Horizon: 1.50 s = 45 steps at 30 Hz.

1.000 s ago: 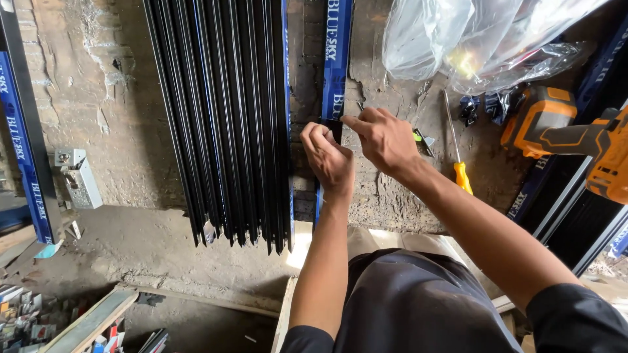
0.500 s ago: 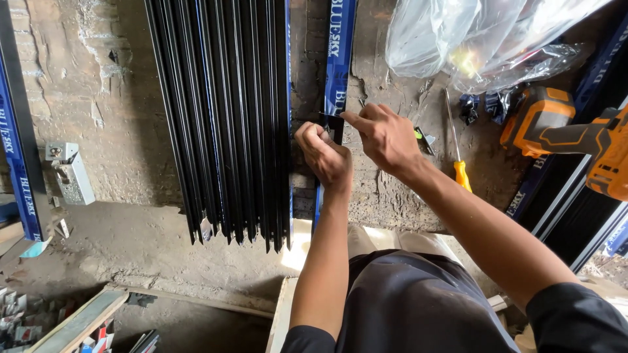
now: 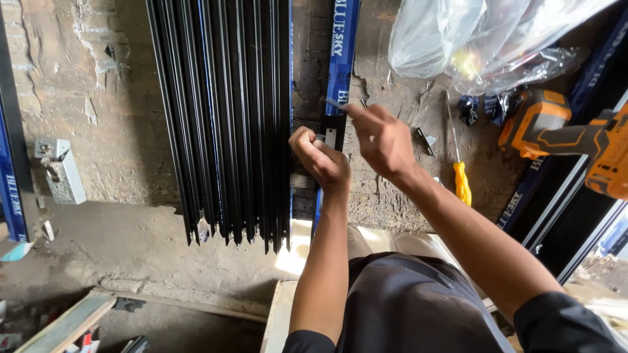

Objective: The person uses a utility knife to cut a protective blue film from a black metal window frame. They then use a yellow screwdriver to tighten screws on the frame. Finally, they handle small plastic bags containing hardware components.

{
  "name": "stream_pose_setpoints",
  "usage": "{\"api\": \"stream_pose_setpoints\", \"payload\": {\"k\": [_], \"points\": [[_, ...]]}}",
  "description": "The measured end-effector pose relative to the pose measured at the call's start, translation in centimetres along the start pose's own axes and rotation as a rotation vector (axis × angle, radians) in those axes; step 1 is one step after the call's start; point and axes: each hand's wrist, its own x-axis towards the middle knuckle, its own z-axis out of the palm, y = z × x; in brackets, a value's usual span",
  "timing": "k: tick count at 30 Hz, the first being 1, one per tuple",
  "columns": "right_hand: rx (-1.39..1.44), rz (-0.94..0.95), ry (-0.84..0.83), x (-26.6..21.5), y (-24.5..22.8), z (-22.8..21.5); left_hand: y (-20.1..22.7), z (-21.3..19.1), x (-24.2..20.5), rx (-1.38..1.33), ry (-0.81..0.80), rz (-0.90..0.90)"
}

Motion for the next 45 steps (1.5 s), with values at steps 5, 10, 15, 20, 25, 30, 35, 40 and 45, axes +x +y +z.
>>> {"api": "stream_pose_setpoints", "payload": {"k": [5, 10, 15, 20, 25, 30, 35, 40, 45], "points": [[0.164, 0.063, 0.160, 4.8, -0.7, -0.3, 1.2, -0.8, 1.0, -0.145, 0.033, -0.030], [-0.123, -0.068, 0.117, 5.2, -1.0, 0.8, 3.4, -2.1, 2.7, -0.185, -0.012, -0.148], [-0.085, 0.067, 0.005, 7.5, -1.3, 0.7, 3.3, -2.3, 2.6, -0.220, -0.054, -0.156], [-0.086, 0.133, 0.055, 6.0, -2.5, 2.9, 2.9, -2.6, 1.7, -0.254, -0.086, -0.190], [-0.103, 0.213, -0.054, 6.4, -2.9, 2.3, 2.3, -8.0, -0.5, -0.908, -0.056, -0.477], [-0.092, 0.254, -0.162, 6.5, -3.4, 1.8, 5.1, -24.4, -7.3, -0.662, -0.217, -0.805], [-0.179, 0.210, -0.245, 5.5, -2.6, 2.3, 7.5, -29.9, -7.9, -0.216, -0.365, -1.078], [0.071, -0.022, -0.161, -5.7, -2.7, -0.5, 10.8, -26.2, -1.6, 0.347, -0.930, -0.866], [0.242, -0.110, -0.361, -21.8, -0.7, -2.1, 8.6, -24.6, -2.1, 0.604, -1.086, -0.786]]}}
